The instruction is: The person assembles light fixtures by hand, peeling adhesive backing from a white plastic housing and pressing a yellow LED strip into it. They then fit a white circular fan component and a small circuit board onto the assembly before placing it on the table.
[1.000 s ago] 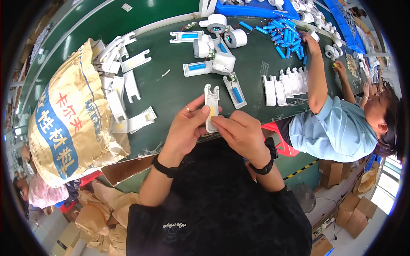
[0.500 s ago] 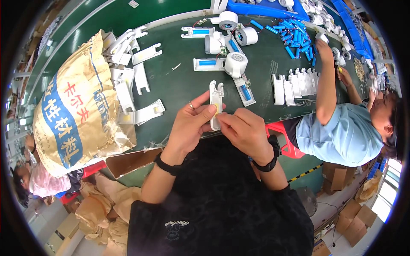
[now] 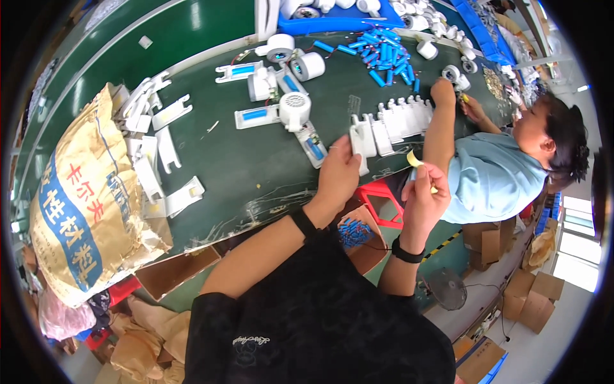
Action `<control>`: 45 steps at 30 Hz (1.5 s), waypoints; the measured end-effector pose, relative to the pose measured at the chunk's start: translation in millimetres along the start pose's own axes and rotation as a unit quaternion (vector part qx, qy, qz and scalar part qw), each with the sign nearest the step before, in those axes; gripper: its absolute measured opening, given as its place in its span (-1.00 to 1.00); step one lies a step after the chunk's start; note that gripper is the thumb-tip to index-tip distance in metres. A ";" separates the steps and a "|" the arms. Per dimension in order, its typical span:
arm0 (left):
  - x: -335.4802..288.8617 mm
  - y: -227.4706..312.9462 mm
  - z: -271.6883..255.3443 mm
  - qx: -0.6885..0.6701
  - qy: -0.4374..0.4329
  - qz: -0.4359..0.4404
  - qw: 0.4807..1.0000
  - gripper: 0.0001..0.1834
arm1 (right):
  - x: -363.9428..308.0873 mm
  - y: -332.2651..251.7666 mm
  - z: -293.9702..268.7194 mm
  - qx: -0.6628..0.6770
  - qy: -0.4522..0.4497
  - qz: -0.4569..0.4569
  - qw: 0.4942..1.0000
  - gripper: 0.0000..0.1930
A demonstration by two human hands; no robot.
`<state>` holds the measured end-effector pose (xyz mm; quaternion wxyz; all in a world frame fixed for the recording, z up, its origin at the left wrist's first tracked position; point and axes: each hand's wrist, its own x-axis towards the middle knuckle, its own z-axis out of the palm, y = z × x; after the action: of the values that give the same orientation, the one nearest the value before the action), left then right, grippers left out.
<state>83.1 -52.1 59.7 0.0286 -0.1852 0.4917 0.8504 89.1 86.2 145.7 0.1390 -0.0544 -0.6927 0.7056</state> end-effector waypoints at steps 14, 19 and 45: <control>3.0 37.4 6.2 0.143 -0.054 -0.050 0.987 -0.08 | 7.2 16.1 -26.7 0.004 -0.019 -0.005 1.000 -0.93; 2.6 35.8 10.8 0.181 -0.007 -0.052 0.982 -0.10 | 4.4 12.9 -30.9 0.014 0.002 0.008 1.000 -0.93; -126.8 160.1 -260.1 0.744 0.077 0.183 0.638 -0.51 | -60.4 21.9 138.5 0.231 -0.491 0.421 0.727 -0.81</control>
<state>238.7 -337.9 118.9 -0.0376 -0.0725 0.9824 0.1682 106.9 -63.6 121.7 -0.5236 0.0475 -0.3859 0.7581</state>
